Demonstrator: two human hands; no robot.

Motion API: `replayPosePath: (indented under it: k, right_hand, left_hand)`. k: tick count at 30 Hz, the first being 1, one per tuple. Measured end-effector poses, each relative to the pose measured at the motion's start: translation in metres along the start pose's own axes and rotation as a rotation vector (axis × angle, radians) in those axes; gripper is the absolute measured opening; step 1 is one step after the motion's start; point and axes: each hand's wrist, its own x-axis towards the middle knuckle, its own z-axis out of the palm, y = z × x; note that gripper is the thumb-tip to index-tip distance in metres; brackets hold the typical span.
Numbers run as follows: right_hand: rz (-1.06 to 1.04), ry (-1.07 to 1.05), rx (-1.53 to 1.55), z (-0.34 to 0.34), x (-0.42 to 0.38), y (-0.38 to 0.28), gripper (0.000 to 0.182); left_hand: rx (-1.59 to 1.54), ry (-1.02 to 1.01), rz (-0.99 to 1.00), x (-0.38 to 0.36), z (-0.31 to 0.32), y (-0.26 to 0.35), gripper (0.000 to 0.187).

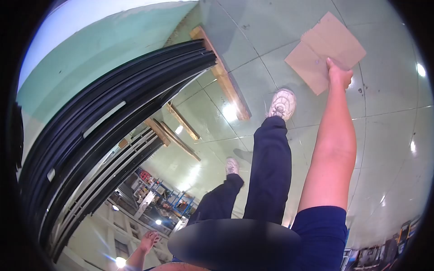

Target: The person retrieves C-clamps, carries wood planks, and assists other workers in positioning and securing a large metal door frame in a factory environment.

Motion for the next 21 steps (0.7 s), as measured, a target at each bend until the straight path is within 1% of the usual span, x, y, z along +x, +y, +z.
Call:
replayPosePath:
  k: [1, 3, 4, 5, 6, 7, 9, 10, 11, 12, 13, 14, 15, 16, 17, 18, 19, 20, 21]
  right_hand:
    - [-0.068, -0.072, 0.128, 0.003, 0.001, 0.018, 0.083]
    - [-0.104, -0.115, 0.358, -0.010, -0.029, 0.028, 0.069]
    - [-0.186, -0.145, 0.361, -0.026, -0.047, 0.031, 0.062]
    - [-0.255, -0.091, 0.221, -0.045, -0.072, 0.032, 0.053]
    - [-0.315, -0.112, 0.252, -0.067, -0.101, 0.034, 0.048]
    - [-0.396, -0.156, 0.244, -0.091, -0.126, 0.040, 0.045]
    - [-0.427, -0.177, 0.275, -0.147, -0.190, 0.045, 0.044]
    - [-0.445, -0.226, 0.328, -0.173, -0.218, 0.054, 0.043]
    - [-0.464, -0.301, 0.392, -0.212, -0.255, 0.057, 0.043]
    - [-0.483, -0.397, 0.426, -0.243, -0.285, 0.066, 0.045]
    - [-0.519, -0.492, 0.459, -0.268, -0.310, 0.076, 0.047]
    - [-0.627, -0.545, 0.474, -0.282, -0.327, 0.097, 0.047]
    - [-0.700, -0.665, 0.469, -0.314, -0.358, 0.107, 0.052]
    - [-0.739, -0.771, 0.513, -0.342, -0.392, 0.118, 0.055]
    - [-0.777, -0.835, 0.355, -0.375, -0.425, 0.129, 0.055]
    - [-0.587, -0.916, 0.351, -0.442, -0.498, 0.122, 0.054]
    - [-0.654, -1.100, 0.451, -0.453, -0.516, 0.142, 0.051]
    - [-0.752, -1.200, 0.487, -0.470, -0.540, 0.157, 0.047]
    - [-0.741, -1.191, 0.405, -0.487, -0.566, 0.166, 0.036]
  left_hand:
    - [-0.011, -0.008, 0.005, 0.012, 0.008, -0.011, 0.048]
    - [-0.130, -0.075, 0.126, 0.033, 0.022, -0.019, 0.046]
    - [-0.130, -0.094, 0.118, 0.040, 0.031, -0.014, 0.043]
    - [-0.168, -0.137, 0.201, 0.048, 0.039, -0.010, 0.043]
    - [-0.225, -0.174, 0.262, 0.059, 0.048, -0.009, 0.044]
    - [-0.290, -0.210, 0.325, 0.069, 0.061, -0.007, 0.044]
    - [-0.353, -0.211, 0.460, 0.056, 0.086, 0.023, 0.042]
    - [-0.357, -0.250, 0.577, 0.056, 0.101, 0.032, 0.043]
    - [-0.377, -0.279, 0.687, 0.053, 0.117, 0.038, 0.043]
    - [-0.407, -0.346, 0.806, 0.045, 0.130, 0.046, 0.049]
    - [-0.451, -0.368, 0.860, 0.039, 0.143, 0.042, 0.049]
    - [-0.505, -0.383, 0.937, 0.030, 0.159, 0.043, 0.051]
    - [-0.573, -0.402, 1.018, 0.018, 0.173, 0.046, 0.054]
    - [-0.590, -0.422, 1.022, 0.005, 0.178, 0.040, 0.058]
    - [-0.664, -0.456, 1.111, -0.015, 0.179, 0.031, 0.058]
    - [-0.731, -0.536, 1.095, -0.035, 0.175, 0.014, 0.057]
    - [-0.783, -0.611, 1.073, -0.051, 0.170, -0.002, 0.056]
    - [-0.831, -0.626, 1.142, -0.061, 0.165, -0.015, 0.056]
    - [-0.913, -0.767, 1.211, -0.068, 0.160, -0.032, 0.056]
